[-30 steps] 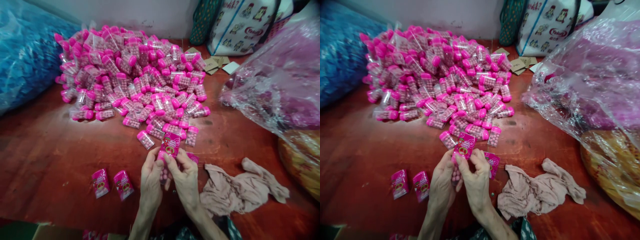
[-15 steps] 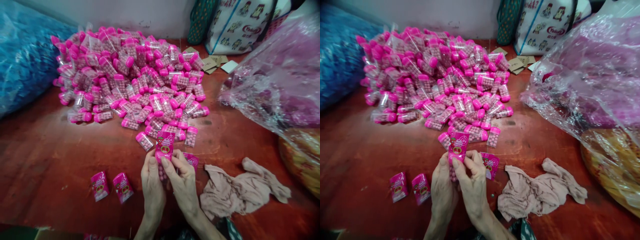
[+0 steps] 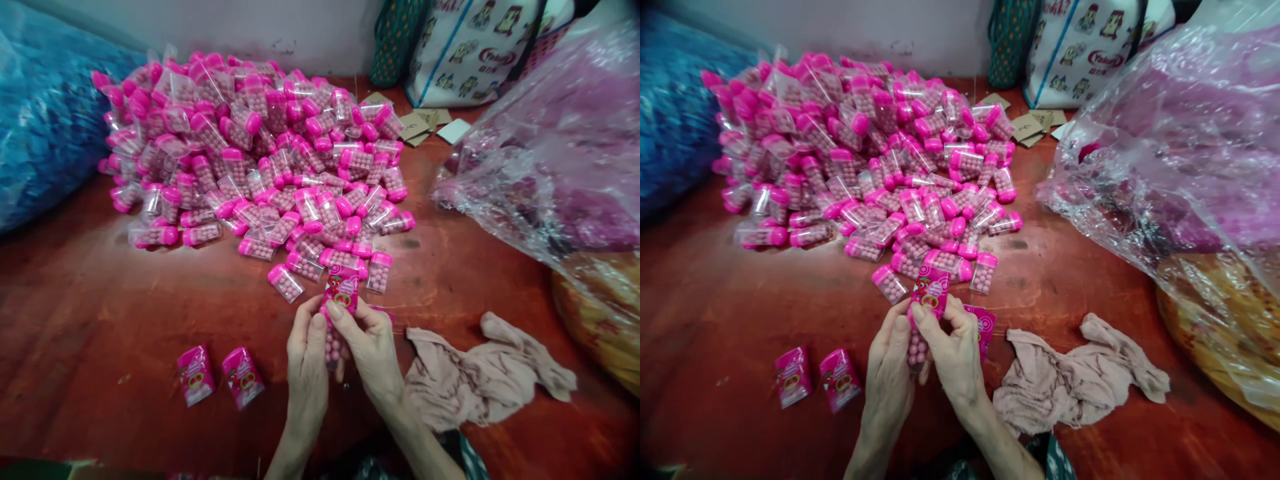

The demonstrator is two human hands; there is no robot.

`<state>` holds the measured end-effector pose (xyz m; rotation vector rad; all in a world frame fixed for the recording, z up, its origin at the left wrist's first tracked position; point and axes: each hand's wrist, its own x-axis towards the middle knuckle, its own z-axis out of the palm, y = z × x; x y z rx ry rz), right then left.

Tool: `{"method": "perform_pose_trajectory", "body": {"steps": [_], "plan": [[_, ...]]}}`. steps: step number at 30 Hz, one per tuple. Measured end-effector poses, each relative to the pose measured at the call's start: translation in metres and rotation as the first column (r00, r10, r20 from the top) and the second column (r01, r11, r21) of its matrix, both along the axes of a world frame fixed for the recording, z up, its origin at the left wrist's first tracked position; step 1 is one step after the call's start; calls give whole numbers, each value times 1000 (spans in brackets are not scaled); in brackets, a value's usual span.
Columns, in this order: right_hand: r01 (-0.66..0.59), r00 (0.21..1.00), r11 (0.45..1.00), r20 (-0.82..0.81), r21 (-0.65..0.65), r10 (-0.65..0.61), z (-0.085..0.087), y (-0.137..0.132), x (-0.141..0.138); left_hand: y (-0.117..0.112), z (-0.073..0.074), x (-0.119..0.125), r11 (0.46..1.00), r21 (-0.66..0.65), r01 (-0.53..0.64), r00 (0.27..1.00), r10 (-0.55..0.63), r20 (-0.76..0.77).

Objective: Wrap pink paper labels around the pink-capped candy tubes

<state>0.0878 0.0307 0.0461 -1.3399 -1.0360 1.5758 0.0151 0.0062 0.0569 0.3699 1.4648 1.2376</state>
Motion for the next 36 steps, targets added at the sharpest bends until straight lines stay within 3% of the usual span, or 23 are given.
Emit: {"method": "perform_pose_trajectory", "body": {"steps": [4, 9, 12, 14, 17, 19, 21, 25, 29, 33, 36], "plan": [[46, 995, 999, 84, -11, -45, -3, -10, -12, -4, 2, 3, 998, -32, -63, 982, 56, -182], [-19, 991, 997, 134, 68, 9, -3, -10, -17, -2, 1, 2, 990, -86, -110, 958, 83, -275], [-62, 977, 993, 212, 103, 39, -2, -6, -7, 1, -1, -11, 997, -57, 50, 952, -65, -299], [-103, 967, 990, 244, 97, 77, 0, -4, 2, 3, -3, -24, 982, -42, 183, 910, -185, -372], [-216, 953, 974, 231, 68, 195, 5, -3, 12, 6, -5, -42, 982, 1, 189, 851, -163, -500], [-326, 933, 944, 172, 40, 315, 9, -2, 13, 8, -4, -44, 981, 37, 190, 893, -157, -421], [-420, 904, 908, 94, 17, 416, 12, -1, 11, 12, -2, -39, 979, 46, 198, 964, -186, -191], [-379, 915, 925, 154, 8, 374, 8, -5, 2, 22, 0, -20, 999, 48, -16, 983, 7, 184], [-315, 904, 947, 327, 69, 277, -2, -18, 1, 28, -3, -14, 986, 38, -163, 958, 149, 247], [-380, 877, 918, 359, 115, 319, -9, -24, 6, 29, -4, -20, 989, -1, -148, 952, 142, 271], [-410, 857, 909, 374, 76, 355, -10, -19, 8, 28, -4, -22, 994, -45, -97, 943, 107, 315]]}}
